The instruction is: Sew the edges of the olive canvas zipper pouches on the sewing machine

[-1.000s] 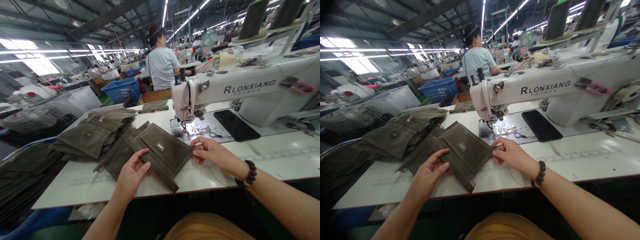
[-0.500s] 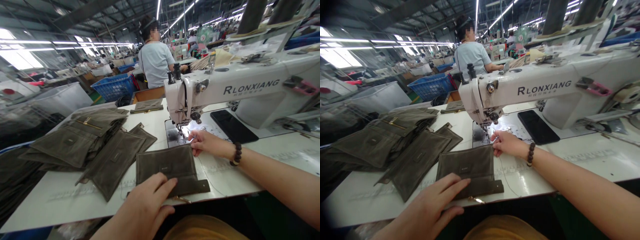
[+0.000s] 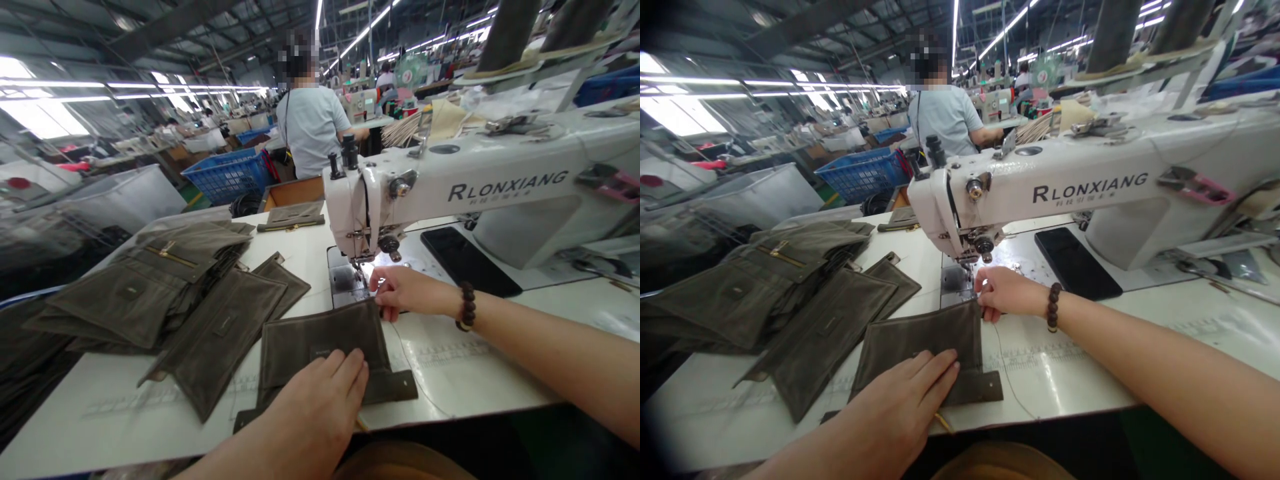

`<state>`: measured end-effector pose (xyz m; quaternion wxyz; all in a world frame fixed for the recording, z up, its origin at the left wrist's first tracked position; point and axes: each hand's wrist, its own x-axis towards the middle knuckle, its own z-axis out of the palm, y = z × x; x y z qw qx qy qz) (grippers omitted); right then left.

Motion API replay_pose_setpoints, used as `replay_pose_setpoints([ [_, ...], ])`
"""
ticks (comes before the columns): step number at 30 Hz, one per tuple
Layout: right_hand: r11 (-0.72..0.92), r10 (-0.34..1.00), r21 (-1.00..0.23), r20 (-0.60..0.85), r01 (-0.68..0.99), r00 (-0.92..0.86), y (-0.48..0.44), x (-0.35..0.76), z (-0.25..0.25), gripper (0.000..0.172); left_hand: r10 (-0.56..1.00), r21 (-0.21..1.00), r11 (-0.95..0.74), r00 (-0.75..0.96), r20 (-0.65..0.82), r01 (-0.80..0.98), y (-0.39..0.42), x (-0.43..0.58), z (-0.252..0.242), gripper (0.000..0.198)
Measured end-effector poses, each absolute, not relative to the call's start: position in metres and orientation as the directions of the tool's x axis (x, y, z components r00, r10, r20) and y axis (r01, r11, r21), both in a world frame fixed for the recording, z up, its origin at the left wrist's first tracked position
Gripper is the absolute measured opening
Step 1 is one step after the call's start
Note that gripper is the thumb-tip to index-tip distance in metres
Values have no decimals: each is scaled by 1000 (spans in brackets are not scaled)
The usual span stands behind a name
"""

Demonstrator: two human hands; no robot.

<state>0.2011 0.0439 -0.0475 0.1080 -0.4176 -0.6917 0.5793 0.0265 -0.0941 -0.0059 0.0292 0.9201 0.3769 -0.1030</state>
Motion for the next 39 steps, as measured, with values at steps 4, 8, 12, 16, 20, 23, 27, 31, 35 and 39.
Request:
replay_pose_setpoints([
  [4,182,766,-849,-194,497,-613,49,201,-50,2,673,-142,-739,726,-139,658,-82,25,-1,41],
  [8,456,734,-747,7,485,-679,47,212,-54,10,669,-171,-742,734,-115,649,-67,22,-6,41],
  [12,820,522,-308,60,482,-851,42,219,-54,20,629,-133,-777,755,-185,615,-60,29,-3,37],
  [16,890,431,-179,36,418,-902,40,219,-52,21,634,-145,-773,760,-144,618,-57,39,9,36],
  [20,897,432,-139,69,420,-899,41,218,-55,21,624,-119,-781,771,-129,612,-51,38,6,31],
  [23,883,462,-132,74,450,-884,43,218,-59,20,648,-63,-756,732,-213,651,-46,28,-1,32],
  [27,882,464,-140,92,450,-881,44,217,-62,22,696,107,-647,642,-321,755,-44,14,2,36],
  [31,882,463,-146,93,448,-882,45,217,-63,23,733,206,-587,623,-273,783,-37,11,3,59],
  [35,886,456,-137,77,443,-887,45,217,-63,25,758,231,-560,604,-245,796,-22,18,-13,75],
  [39,897,440,-91,81,433,-894,45,218,-65,29,822,176,-497,526,-217,850,-13,26,-32,69],
])
